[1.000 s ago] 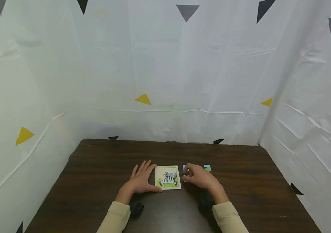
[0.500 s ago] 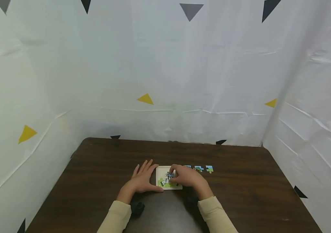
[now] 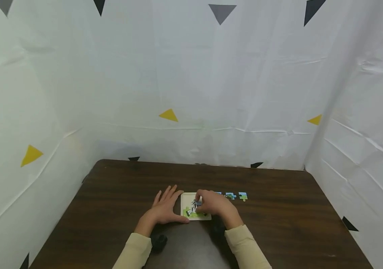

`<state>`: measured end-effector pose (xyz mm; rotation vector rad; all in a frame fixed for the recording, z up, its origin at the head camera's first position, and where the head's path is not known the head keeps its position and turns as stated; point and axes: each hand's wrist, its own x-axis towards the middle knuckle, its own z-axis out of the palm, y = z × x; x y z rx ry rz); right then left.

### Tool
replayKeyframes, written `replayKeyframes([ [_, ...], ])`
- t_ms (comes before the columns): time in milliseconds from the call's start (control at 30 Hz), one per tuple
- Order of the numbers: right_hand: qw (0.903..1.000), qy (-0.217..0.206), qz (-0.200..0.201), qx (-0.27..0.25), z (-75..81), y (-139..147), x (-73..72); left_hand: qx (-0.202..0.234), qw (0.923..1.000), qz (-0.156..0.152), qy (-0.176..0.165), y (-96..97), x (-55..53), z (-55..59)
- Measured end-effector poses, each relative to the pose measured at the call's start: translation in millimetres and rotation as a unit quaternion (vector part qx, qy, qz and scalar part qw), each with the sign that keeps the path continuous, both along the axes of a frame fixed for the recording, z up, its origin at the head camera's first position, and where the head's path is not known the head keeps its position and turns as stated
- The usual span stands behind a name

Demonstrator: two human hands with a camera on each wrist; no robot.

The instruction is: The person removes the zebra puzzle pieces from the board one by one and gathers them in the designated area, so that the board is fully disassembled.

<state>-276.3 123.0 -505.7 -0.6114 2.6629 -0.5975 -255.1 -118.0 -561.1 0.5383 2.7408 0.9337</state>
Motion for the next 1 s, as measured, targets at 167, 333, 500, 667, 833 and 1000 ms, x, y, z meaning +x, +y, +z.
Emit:
replayKeyframes([
  [167,0.9989,0.012,-0.02,0.041,6.2,-9.6,4.3,-0.02,0.9998,0.001,-0.003,0.8,-2.0,-5.1],
  [333,0.9982,0.004,-0.028,0.053,8.0,-10.2,8.1,-0.001,0.9998,-0.014,0.015,0.0,0.8,-12.4],
  [500,0.9989,-0.012,-0.021,0.04,7.6,-5.9,4.7,0.003,0.9998,-0.009,0.02,0.0,-5.5,-20.9],
  [667,0.9992,-0.023,-0.015,0.03,6.4,-4.4,3.1,-0.004,0.9999,-0.001,0.01,0.5,-8.9,-22.5],
  [833,0.9992,-0.03,-0.011,0.022,4.5,-4.3,3.7,-0.006,0.9999,-0.003,0.011,0.5,-8.6,-22.8],
  [1000,0.9992,-0.035,-0.01,0.017,4.9,-3.4,4.3,-0.005,0.9999,-0.005,0.01,-0.1,-8.9,-23.3],
])
